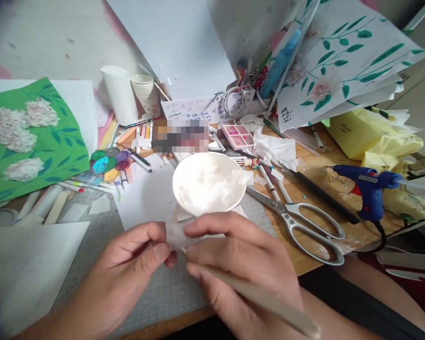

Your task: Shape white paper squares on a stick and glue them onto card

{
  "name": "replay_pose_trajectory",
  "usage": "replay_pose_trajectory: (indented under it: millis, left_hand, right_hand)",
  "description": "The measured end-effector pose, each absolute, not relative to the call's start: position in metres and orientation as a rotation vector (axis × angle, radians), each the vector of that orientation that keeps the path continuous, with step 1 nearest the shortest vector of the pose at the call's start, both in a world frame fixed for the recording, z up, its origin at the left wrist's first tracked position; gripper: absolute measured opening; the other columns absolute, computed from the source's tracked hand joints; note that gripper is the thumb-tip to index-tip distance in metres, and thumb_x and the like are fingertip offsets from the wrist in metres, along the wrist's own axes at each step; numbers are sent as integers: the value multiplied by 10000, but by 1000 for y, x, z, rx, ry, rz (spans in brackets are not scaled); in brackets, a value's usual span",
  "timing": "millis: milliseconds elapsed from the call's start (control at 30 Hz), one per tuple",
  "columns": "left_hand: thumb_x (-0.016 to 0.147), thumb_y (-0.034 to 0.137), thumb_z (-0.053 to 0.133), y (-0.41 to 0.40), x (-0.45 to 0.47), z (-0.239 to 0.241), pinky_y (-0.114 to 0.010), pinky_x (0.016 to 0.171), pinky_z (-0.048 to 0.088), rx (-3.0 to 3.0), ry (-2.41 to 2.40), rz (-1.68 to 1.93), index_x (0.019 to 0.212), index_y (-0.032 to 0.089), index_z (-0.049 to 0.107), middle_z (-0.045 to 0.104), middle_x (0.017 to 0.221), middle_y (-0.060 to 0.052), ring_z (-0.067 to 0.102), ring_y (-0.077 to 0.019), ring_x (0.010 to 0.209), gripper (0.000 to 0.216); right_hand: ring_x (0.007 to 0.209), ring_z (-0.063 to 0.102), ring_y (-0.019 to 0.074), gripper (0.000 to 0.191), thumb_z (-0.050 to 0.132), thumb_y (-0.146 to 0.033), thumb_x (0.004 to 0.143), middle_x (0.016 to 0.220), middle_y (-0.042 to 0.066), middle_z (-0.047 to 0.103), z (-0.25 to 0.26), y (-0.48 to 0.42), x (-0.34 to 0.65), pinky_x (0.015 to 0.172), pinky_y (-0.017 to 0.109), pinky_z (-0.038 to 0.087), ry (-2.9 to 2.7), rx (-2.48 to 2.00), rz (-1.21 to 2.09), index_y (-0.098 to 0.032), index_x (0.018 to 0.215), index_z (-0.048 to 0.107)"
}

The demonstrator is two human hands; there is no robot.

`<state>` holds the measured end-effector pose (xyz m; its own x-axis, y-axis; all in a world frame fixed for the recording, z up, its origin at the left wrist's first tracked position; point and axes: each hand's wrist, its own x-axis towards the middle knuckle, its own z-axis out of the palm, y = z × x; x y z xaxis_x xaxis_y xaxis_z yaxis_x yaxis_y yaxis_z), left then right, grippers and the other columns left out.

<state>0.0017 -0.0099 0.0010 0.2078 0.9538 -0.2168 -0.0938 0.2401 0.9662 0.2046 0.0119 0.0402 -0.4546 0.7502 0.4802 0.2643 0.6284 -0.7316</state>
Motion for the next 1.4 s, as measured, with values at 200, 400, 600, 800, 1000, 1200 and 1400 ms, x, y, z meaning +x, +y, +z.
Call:
replay_pose_trajectory:
  millis: [200, 400, 600, 800, 1000, 1200, 1400]
  left_hand:
    - [845, 397, 628, -11, 3, 6, -212, 617, 410, 1076, 1094, 955, 673, 168, 591, 577, 636, 23, 514, -118, 638, 288]
    - [832, 337, 639, -10, 3, 8, -195, 596, 412, 1073, 1101, 953, 665, 169, 613, 595, 622, 24, 527, -108, 614, 238]
    - [827, 320, 639, -9, 3, 9, -188, 584, 392, 1060, 1137, 947, 660, 173, 603, 578, 612, 26, 507, -101, 603, 225]
    - [844, 363, 610, -11, 3, 6, -206, 581, 361, 1048, 1156, 980, 660, 181, 580, 546, 608, 27, 470, -109, 603, 259]
    - [851, 389, 605, -12, 2, 4, -218, 600, 349, 1009, 1148, 1010, 671, 186, 573, 539, 633, 24, 458, -120, 639, 273]
    - [879, 340, 592, -13, 3, 3, -234, 666, 396, 954, 1015, 1008, 738, 175, 599, 568, 684, 11, 501, -128, 687, 217]
    - [885, 277, 569, -14, 2, 7, -236, 705, 410, 1016, 923, 1000, 793, 183, 637, 601, 733, -2, 528, -140, 741, 148]
  right_hand:
    - [889, 697, 135, 186, 640, 11, 760, 979, 83, 697, 40, 15, 193, 806, 140, 560, -1982, -721, 857, -119, 885, 683]
    - [903, 695, 120, 164, 648, -23, 779, 969, 75, 711, 41, 14, 194, 857, 106, 531, -2097, -718, 719, -113, 909, 689]
    - [913, 672, 108, 202, 614, -20, 795, 989, 43, 696, 34, 20, 200, 860, 147, 527, -1997, -822, 568, -153, 936, 670]
    - [897, 669, 174, 185, 645, -29, 780, 926, 55, 706, 22, 55, 209, 864, 321, 537, -1882, -959, 199, -172, 894, 675]
    - [980, 659, 197, 183, 657, -33, 762, 1058, 86, 686, 26, 48, 214, 885, 316, 532, -1916, -979, 43, -169, 886, 666]
    - [899, 689, 176, 242, 643, -27, 763, 967, 64, 714, 37, 15, 199, 765, 229, 581, -2011, -722, 776, -176, 952, 671]
    - [852, 701, 171, 223, 614, -3, 781, 875, 57, 734, 28, 11, 186, 732, 229, 581, -1753, -718, 1001, -178, 901, 684]
